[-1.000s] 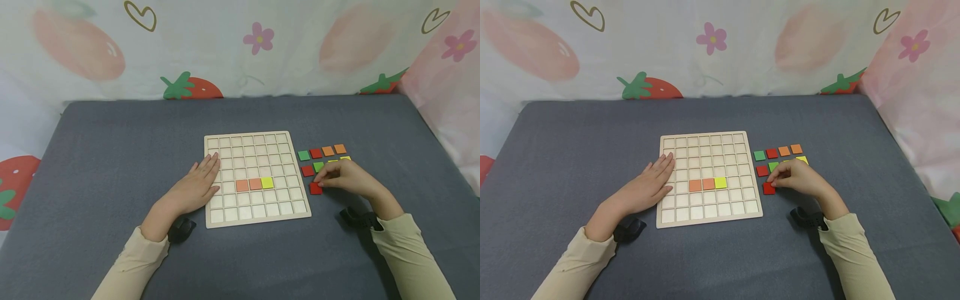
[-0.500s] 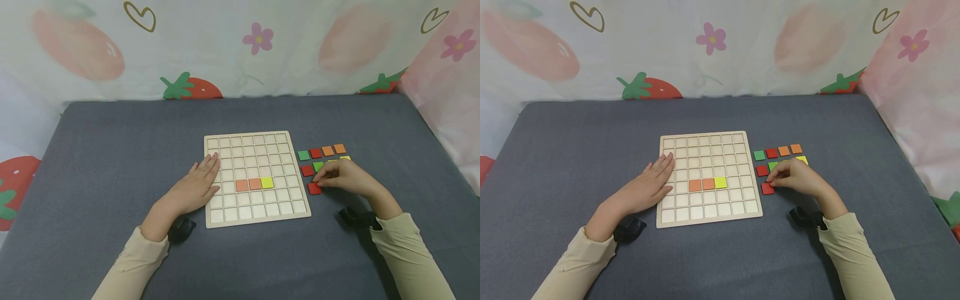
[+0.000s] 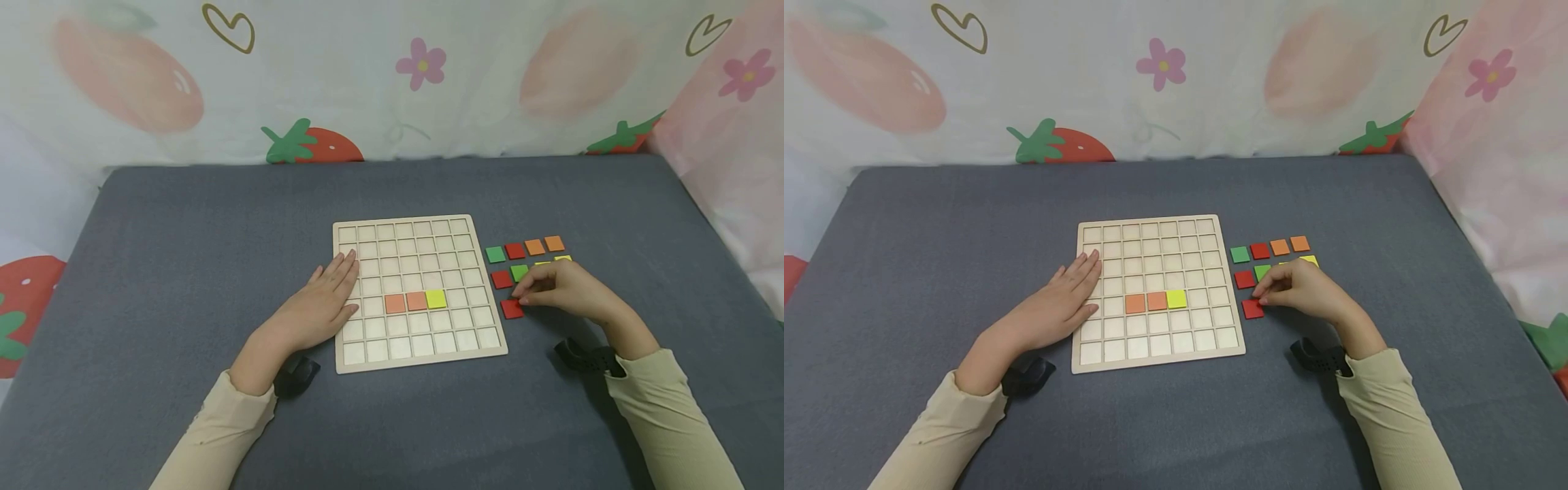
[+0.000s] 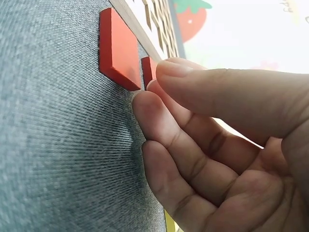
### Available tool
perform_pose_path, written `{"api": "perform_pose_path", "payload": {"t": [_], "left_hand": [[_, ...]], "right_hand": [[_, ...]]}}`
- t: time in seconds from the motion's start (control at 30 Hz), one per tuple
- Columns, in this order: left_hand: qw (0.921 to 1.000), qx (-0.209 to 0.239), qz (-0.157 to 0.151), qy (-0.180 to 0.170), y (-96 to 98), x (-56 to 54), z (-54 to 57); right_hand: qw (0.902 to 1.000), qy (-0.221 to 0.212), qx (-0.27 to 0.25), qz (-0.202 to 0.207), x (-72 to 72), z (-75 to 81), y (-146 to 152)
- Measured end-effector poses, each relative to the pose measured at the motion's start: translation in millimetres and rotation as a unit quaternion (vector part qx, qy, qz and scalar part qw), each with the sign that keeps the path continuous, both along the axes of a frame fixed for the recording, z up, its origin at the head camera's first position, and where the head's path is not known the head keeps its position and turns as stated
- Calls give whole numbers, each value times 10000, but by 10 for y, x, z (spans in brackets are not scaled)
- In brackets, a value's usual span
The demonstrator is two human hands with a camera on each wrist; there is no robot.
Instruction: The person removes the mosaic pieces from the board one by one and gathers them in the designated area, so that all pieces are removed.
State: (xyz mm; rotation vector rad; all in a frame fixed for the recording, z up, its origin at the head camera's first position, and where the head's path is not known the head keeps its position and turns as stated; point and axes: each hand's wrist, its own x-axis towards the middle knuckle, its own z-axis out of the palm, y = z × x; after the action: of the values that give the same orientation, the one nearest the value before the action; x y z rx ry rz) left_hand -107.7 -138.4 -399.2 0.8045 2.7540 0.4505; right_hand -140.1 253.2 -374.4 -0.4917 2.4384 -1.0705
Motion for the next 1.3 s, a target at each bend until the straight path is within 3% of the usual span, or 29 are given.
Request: {"api": "perform_pose_path", "payload": {"t": [0.6,1.3], "left_hand": [[10000,18,-14,31,-2,7,14],[10000,15,16,-10,-4,6,6]], "right_hand": [[9996,-119,-174,193,-24,42,-110],[9968,-284,-536,528,-102,98,-532]]}}
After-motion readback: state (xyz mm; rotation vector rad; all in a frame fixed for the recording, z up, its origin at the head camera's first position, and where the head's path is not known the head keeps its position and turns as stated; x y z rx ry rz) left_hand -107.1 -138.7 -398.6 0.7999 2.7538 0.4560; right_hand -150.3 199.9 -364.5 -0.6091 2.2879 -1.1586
